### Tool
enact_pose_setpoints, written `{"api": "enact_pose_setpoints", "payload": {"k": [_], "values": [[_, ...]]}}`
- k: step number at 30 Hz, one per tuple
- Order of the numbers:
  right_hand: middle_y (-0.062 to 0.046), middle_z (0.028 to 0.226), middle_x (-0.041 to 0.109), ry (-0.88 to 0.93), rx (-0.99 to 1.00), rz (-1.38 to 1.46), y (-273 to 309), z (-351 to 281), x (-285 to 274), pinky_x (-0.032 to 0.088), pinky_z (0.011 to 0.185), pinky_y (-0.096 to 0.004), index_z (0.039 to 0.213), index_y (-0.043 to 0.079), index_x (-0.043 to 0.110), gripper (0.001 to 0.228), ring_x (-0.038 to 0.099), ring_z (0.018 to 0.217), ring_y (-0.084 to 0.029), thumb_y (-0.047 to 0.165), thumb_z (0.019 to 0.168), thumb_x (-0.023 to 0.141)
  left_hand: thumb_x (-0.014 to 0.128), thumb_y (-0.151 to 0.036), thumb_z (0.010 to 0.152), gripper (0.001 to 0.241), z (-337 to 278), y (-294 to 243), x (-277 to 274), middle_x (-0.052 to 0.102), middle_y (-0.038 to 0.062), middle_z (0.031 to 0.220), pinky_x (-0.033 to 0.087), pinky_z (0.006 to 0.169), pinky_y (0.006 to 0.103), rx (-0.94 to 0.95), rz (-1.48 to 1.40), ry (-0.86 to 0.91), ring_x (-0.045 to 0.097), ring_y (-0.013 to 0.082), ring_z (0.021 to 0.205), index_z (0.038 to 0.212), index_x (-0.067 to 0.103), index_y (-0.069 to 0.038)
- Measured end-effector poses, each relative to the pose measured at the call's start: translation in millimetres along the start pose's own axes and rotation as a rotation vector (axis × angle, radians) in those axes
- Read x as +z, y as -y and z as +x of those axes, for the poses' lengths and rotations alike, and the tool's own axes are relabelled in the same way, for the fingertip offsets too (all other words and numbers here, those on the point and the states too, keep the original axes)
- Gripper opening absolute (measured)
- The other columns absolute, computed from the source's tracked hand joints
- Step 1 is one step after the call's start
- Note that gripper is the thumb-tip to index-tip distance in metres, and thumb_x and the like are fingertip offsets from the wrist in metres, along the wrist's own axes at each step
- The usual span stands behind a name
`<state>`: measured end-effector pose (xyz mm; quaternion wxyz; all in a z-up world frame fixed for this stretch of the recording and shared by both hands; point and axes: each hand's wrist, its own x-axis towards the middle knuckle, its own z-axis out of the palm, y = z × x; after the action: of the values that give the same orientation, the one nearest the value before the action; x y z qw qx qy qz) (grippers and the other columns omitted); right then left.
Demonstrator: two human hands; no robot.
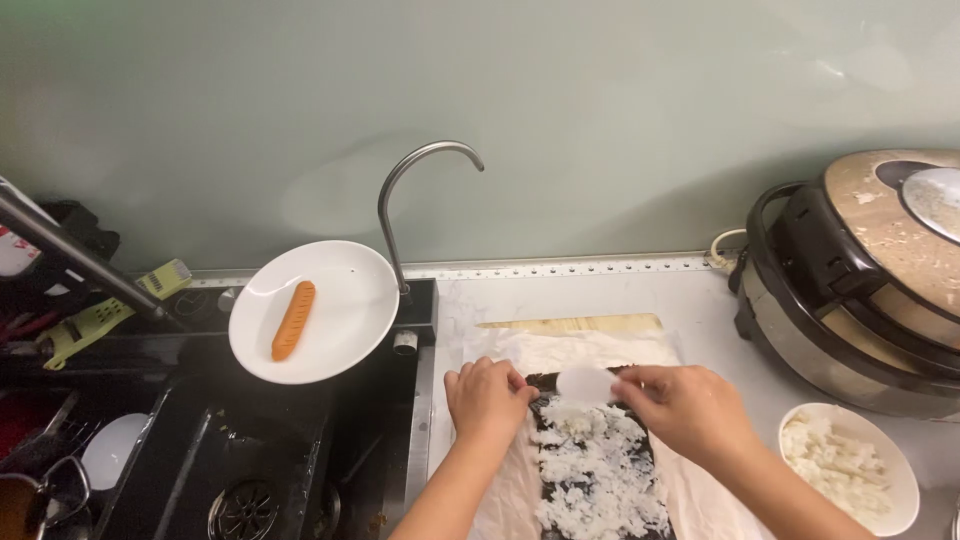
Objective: Preparing and rolling a sushi roll with rice, seaweed, and various fillings.
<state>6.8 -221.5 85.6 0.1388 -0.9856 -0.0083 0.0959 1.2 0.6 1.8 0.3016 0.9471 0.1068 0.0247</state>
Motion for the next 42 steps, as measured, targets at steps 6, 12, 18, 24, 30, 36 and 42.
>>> {"api": "enact_pose_setpoints", "payload": {"k": [6,12,18,24,30,36,42], "values": [[0.002,0.094,0.082,0.242,0.098,-0.103,0.9,15.3,23.9,0.059,0.080,-0.032,0.101,0.029,0.086,0.034,0.076,0.089,-0.015,0.054,0.083,0.072,0.088,-0.037,0.072,0.023,3.9,1.5,1.4,0.067,-0.003,0.086,0.033,0.090,0.0359,-0.020,0.000,0.030,0.059,0.0177,0.094,0.068,0.073,-0.020],[-0.004,0.095,0.084,0.295,0.278,0.031,-53.5,52.0,36.2,0.058,0.081,-0.032,0.100,0.018,0.086,0.041,0.078,0.088,-0.019,0.052,0.080,0.080,0.089,-0.037,0.070,0.025,2.7,-1.8,-0.8,0.066,-0.003,0.082,0.033,0.089,0.0351,-0.039,0.000,0.031,0.059,0.0175,0.092,0.066,0.073,-0.019],[-0.010,0.095,0.083,0.231,0.262,0.036,-71.1,43.6,5.2,0.060,0.083,-0.035,0.101,0.014,0.088,0.043,0.080,0.087,-0.023,0.051,0.080,0.078,0.088,-0.038,0.072,0.025,3.5,-9.7,-11.3,0.068,-0.005,0.080,0.033,0.089,0.0331,-0.088,0.016,0.103,0.060,0.0163,0.090,0.067,0.073,-0.019],[0.000,0.106,0.080,0.180,0.159,0.248,-53.7,39.4,14.1,0.064,0.076,-0.036,0.101,0.023,0.081,0.036,0.077,0.086,-0.018,0.052,0.086,0.067,0.086,-0.032,0.074,0.015,10.2,-5.0,-4.0,0.070,-0.005,0.083,0.033,0.087,0.0340,-0.069,0.035,0.104,0.061,0.0156,0.091,0.068,0.076,-0.022],[0.000,0.096,0.083,0.239,0.127,-0.119,-2.5,37.3,20.8,0.058,0.077,-0.034,0.097,0.022,0.081,0.037,0.075,0.090,-0.015,0.056,0.087,0.069,0.089,-0.038,0.072,0.023,8.6,-12.4,-11.0,0.069,-0.004,0.084,0.032,0.089,0.0332,-0.104,0.057,0.136,0.060,0.0168,0.091,0.067,0.075,-0.020],[-0.001,0.097,0.079,0.202,0.157,-0.147,-39.4,57.8,20.5,0.057,0.081,-0.034,0.100,0.022,0.083,0.041,0.072,0.090,-0.016,0.058,0.085,0.073,0.089,-0.038,0.072,0.023,9.3,-13.9,-13.2,0.071,-0.005,0.082,0.032,0.089,0.0331,-0.119,0.053,0.155,0.061,0.0152,0.090,0.067,0.075,-0.020],[-0.010,0.094,0.080,0.182,0.245,0.253,-78.1,44.6,13.6,0.059,0.079,-0.040,0.098,0.014,0.086,0.039,0.078,0.084,-0.024,0.049,0.084,0.076,0.089,-0.039,0.072,0.024,9.3,-12.8,-12.7,0.073,-0.005,0.081,0.032,0.089,0.0326,-0.120,0.042,0.160,0.063,0.0150,0.086,0.066,0.075,-0.020]]}}
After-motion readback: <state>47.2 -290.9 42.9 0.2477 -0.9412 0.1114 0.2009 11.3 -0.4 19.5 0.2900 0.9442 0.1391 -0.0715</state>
